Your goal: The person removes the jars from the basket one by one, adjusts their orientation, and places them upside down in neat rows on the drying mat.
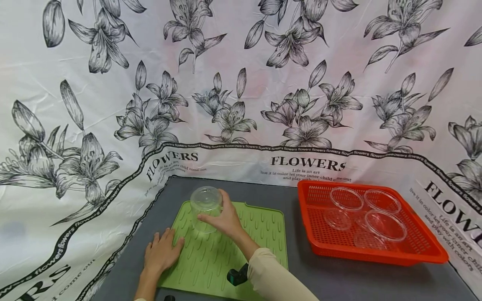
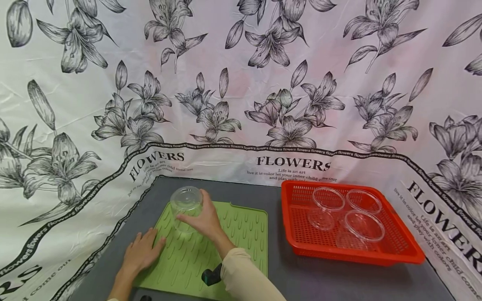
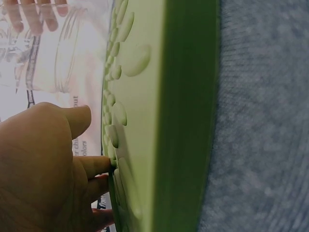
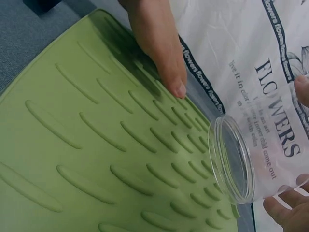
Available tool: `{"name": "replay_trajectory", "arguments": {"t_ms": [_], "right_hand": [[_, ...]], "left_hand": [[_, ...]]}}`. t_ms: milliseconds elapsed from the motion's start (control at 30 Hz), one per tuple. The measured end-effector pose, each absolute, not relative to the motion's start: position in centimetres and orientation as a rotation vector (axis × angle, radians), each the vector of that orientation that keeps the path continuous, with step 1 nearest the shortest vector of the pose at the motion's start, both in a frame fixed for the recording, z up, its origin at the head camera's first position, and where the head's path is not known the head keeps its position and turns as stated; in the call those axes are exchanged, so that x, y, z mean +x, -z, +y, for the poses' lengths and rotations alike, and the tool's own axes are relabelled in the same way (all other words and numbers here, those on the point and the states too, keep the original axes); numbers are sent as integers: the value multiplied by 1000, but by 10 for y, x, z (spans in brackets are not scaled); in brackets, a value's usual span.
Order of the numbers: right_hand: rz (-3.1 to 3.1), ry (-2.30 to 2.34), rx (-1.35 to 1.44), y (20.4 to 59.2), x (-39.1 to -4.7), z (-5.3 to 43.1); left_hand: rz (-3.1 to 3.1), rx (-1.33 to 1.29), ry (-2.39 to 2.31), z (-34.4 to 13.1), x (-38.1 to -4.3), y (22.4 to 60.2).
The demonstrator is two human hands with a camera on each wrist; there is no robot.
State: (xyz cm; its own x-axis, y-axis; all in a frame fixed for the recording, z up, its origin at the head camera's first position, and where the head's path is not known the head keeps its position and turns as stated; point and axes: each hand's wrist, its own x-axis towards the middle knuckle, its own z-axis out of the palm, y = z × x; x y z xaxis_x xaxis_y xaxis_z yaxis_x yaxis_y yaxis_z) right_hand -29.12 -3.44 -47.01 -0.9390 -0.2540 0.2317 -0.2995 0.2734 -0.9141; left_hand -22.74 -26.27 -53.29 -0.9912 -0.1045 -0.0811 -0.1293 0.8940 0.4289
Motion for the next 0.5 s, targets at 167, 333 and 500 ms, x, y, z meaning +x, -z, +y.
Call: {"name": "replay_trajectory", "arguments": {"t_ms": [167, 333, 500], "right_hand": [[-2485, -1787, 545, 470, -292, -38], [-2494, -1767, 519, 470, -293, -37], [-2493, -1748, 534, 469, -296, -36]], "left_hand": [[2993, -191, -685, -265, -226, 534], [2982, -170, -695, -264, -226, 533], [2983, -166, -694, -264, -226, 530]]}}
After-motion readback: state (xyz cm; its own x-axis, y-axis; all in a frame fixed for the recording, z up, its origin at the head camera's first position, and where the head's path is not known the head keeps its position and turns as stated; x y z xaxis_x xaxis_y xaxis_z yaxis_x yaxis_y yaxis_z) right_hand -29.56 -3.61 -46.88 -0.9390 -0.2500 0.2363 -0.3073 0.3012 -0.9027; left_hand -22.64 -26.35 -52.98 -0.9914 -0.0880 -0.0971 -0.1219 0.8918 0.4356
